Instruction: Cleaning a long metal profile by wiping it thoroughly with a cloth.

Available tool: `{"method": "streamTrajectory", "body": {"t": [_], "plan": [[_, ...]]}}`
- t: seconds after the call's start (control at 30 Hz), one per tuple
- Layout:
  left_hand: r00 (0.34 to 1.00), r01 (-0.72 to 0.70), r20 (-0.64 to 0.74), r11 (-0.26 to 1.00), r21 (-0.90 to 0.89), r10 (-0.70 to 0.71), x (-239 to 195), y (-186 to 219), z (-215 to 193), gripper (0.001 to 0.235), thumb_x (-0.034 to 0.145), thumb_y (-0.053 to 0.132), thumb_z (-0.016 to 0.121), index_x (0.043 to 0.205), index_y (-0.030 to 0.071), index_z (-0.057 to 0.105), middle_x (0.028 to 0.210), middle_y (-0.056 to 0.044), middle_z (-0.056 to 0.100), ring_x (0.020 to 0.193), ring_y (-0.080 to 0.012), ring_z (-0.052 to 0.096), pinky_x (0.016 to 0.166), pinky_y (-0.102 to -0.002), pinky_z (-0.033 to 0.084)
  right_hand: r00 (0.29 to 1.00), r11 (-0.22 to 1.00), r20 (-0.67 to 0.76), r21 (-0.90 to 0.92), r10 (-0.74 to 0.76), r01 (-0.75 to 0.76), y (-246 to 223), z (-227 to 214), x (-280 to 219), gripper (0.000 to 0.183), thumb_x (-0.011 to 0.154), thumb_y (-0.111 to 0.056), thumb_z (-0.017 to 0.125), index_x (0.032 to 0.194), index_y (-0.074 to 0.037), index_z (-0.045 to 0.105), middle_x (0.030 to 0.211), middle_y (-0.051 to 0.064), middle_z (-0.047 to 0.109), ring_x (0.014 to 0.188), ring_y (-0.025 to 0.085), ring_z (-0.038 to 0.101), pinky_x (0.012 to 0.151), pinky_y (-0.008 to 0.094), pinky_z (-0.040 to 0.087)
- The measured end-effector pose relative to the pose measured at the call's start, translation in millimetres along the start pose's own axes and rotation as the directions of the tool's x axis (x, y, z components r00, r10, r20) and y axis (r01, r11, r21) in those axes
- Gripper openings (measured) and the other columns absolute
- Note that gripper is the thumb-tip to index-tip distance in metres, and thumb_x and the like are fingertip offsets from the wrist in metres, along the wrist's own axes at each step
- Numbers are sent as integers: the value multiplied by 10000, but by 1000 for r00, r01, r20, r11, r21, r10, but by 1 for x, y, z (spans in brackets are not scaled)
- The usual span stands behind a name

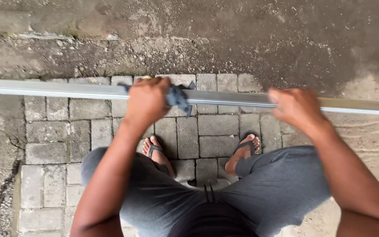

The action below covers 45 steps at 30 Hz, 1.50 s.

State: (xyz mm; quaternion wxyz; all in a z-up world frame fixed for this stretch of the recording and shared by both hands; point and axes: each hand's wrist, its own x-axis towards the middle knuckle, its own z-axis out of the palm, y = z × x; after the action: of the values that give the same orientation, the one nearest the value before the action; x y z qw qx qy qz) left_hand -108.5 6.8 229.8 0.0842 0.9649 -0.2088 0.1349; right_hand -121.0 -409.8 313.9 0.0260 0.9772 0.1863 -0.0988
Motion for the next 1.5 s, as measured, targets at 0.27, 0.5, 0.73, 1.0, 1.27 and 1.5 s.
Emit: {"method": "streamTrajectory", "body": {"t": [0.27,0.5,0.73,1.0,1.27,1.5], "plan": [[992,-13,129,1000,-4,13,-4,23,-24,327,692,131,765,995,146,643,755,-1,693,604,-193,591,630,-365,560,999,957,51,-289,1,14,16,8,-12,137,876,-309,704,980,-261,628,715,-65,680,580,160,641,507,355,524],[994,-90,-72,993,-81,84,8,117,14,122,835,107,619,946,146,653,793,-77,720,654,-312,734,683,-460,567,886,948,-338,-79,-317,309,-49,118,37,499,671,-318,790,1121,-149,657,820,103,720,756,316,731,660,460,590],[993,-117,-34,992,-55,116,4,101,12,101,846,127,586,930,148,639,765,-57,690,644,-295,718,632,-424,551,941,942,-57,9,-334,335,-53,94,39,419,726,-219,746,1109,-96,629,834,136,702,775,359,733,711,480,582],[896,81,438,997,-15,-66,-41,-8,-48,522,731,450,803,1165,184,687,918,-94,769,821,-336,763,727,-450,605,986,997,148,35,-78,73,-25,23,20,147,815,-236,739,957,-220,706,771,62,765,807,315,774,817,445,606],[938,-2,346,1000,6,0,-45,-7,-56,429,662,274,821,1005,144,597,740,-4,670,637,-198,647,511,-391,555,971,977,172,-103,-167,187,-25,6,13,276,839,-217,798,814,-168,528,603,-8,624,547,184,618,578,412,566],[952,87,297,995,-46,-70,-44,-35,-53,419,681,280,863,959,113,600,803,-35,686,747,-267,683,736,-450,579,969,936,63,-283,238,-211,105,32,-30,586,788,-371,773,1363,-449,687,887,-63,796,801,168,761,778,295,556]]}}
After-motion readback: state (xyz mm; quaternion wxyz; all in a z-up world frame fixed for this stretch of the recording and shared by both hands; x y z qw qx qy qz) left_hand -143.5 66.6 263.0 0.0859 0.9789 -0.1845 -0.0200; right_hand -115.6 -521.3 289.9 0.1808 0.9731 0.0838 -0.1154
